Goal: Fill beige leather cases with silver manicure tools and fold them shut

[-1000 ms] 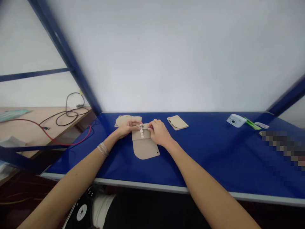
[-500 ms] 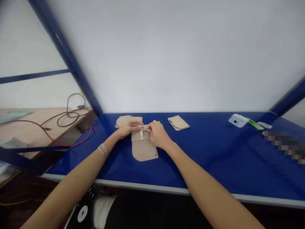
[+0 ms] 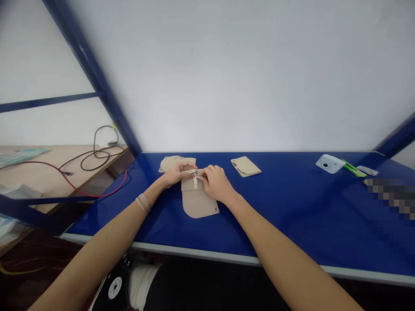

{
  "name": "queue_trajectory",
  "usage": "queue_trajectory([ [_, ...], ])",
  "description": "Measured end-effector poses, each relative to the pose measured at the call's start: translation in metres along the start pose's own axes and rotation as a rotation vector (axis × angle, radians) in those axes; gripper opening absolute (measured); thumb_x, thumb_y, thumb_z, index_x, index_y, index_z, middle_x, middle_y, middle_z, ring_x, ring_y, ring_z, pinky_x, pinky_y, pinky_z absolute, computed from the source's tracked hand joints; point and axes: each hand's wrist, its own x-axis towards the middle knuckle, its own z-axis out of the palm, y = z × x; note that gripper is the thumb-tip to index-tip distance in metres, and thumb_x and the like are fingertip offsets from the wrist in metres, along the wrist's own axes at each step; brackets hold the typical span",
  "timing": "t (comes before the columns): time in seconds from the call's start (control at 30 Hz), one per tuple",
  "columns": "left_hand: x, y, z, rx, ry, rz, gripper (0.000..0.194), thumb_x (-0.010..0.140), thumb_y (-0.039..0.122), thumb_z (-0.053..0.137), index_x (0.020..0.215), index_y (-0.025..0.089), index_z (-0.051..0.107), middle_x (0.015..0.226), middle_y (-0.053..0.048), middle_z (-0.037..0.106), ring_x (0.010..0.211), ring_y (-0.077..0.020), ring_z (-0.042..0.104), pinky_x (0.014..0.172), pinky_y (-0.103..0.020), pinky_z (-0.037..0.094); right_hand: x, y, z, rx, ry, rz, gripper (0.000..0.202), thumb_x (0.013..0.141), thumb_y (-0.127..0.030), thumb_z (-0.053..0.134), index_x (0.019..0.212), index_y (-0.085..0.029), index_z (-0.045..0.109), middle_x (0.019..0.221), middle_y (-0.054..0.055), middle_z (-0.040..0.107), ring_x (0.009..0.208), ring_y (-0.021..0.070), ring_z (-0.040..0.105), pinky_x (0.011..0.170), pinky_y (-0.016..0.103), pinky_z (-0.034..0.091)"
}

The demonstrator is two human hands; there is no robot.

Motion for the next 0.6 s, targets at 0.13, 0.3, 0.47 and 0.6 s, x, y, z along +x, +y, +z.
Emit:
queue_trajectory([
  [0.13,0.0014,0.0004,-0.0002,-0.025,-0.013,-0.001,0.037,0.065,0.025,0.079,0.097,0.014,0.065,0.084,-0.004,0.071,0.076,-0.0148,0.064,0.074,-0.027,0.047,-0.0009,-0.0039,0.0011,-0.094,0.048,-0.033,0.010,0.093,-0.020,0.047,0.087,-0.018,0.055,0.094,0.010,0.060,0.085,0.0247,0.048,0.077,0.039,0.033],
  [0.3,0.0026,-0.0002,-0.0009,-0.091,0.010,-0.031,0.039,0.062,0.021,0.081,0.096,0.013,0.065,0.083,-0.004,0.071,0.074,-0.0143,0.065,0.075,-0.028,0.047,-0.0014,-0.0042,0.0020,-0.106,0.083,-0.068,0.013,0.095,-0.021,0.044,0.087,-0.019,0.054,0.096,0.010,0.060,0.087,0.0253,0.046,0.077,0.039,0.031],
  [0.47,0.0016,0.0007,0.0005,-0.135,0.005,-0.022,0.036,0.060,0.018,0.081,0.092,0.013,0.064,0.081,-0.003,0.071,0.071,-0.0128,0.064,0.072,-0.026,0.047,-0.0016,-0.0035,0.0029,-0.085,0.094,-0.070,0.013,0.095,-0.021,0.043,0.088,-0.019,0.054,0.095,0.010,0.060,0.086,0.0248,0.046,0.077,0.039,0.030],
  [0.6,0.0023,-0.0013,0.0001,-0.128,-0.015,0.002,0.038,0.059,0.019,0.082,0.092,0.013,0.063,0.082,-0.003,0.071,0.074,-0.0132,0.065,0.075,-0.026,0.047,-0.0014,-0.0031,0.0038,-0.060,0.132,-0.059,0.014,0.095,-0.023,0.044,0.090,-0.019,0.056,0.093,0.008,0.059,0.086,0.0234,0.046,0.077,0.039,0.030],
])
